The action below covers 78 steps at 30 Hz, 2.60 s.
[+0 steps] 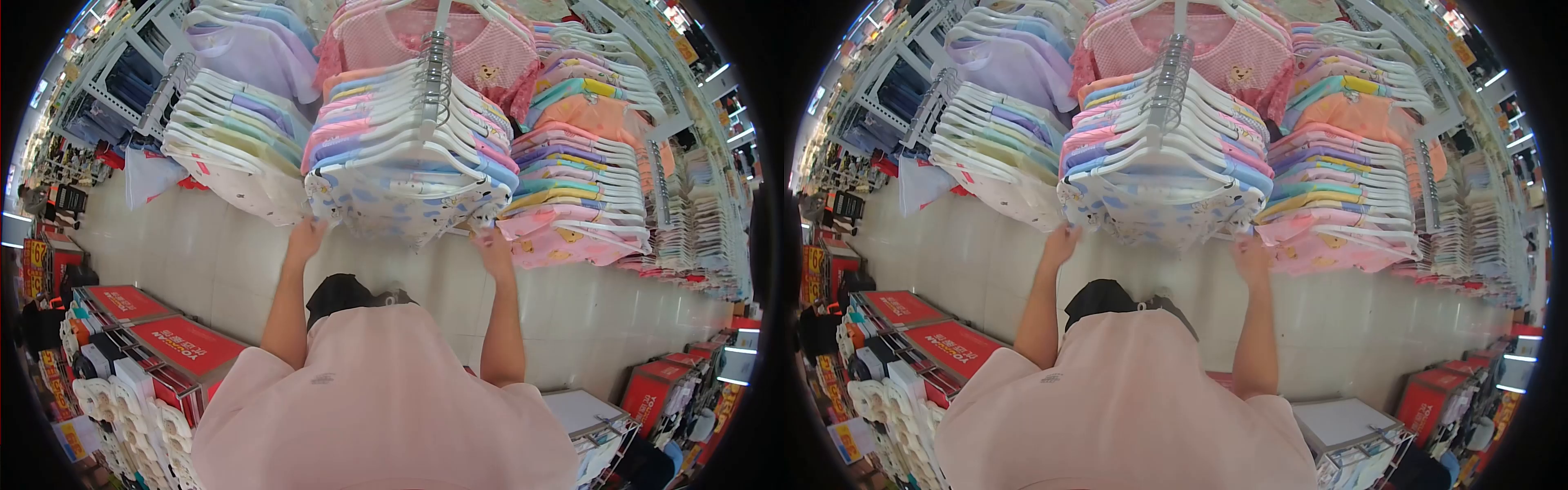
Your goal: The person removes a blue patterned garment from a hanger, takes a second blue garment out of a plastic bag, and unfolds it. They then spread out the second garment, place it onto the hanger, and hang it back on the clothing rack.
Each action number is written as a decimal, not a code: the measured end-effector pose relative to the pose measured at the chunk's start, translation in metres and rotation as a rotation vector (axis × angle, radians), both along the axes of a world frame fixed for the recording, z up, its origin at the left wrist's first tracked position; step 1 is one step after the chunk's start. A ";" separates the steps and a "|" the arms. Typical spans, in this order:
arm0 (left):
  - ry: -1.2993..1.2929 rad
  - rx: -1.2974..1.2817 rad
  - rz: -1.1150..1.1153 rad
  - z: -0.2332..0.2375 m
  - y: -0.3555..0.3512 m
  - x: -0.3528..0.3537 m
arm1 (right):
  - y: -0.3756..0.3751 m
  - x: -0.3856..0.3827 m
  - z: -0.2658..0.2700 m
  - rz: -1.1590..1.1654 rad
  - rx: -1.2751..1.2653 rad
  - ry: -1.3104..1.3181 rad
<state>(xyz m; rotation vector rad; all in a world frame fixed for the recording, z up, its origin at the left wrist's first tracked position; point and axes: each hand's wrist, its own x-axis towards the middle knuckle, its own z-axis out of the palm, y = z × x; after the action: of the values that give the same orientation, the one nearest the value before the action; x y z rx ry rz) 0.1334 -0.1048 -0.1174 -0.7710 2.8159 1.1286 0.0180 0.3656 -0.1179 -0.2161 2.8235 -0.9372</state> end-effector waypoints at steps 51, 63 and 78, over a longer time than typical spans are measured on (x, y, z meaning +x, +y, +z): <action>0.078 0.289 -0.240 0.029 0.173 0.079 | -0.040 0.065 0.016 0.477 -0.109 0.016; 0.422 0.094 0.064 0.039 -0.033 0.149 | -0.320 0.108 0.050 0.490 -0.269 -0.215; 0.233 0.203 0.529 0.027 -0.267 0.246 | -0.596 0.128 0.049 0.768 -0.332 -0.169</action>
<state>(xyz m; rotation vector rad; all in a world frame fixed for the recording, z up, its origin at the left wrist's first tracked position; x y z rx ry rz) 0.3795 -0.3719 -0.0902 -1.5066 2.6737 1.6348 0.1457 -0.2302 -0.0693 -1.0981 2.1057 -1.1237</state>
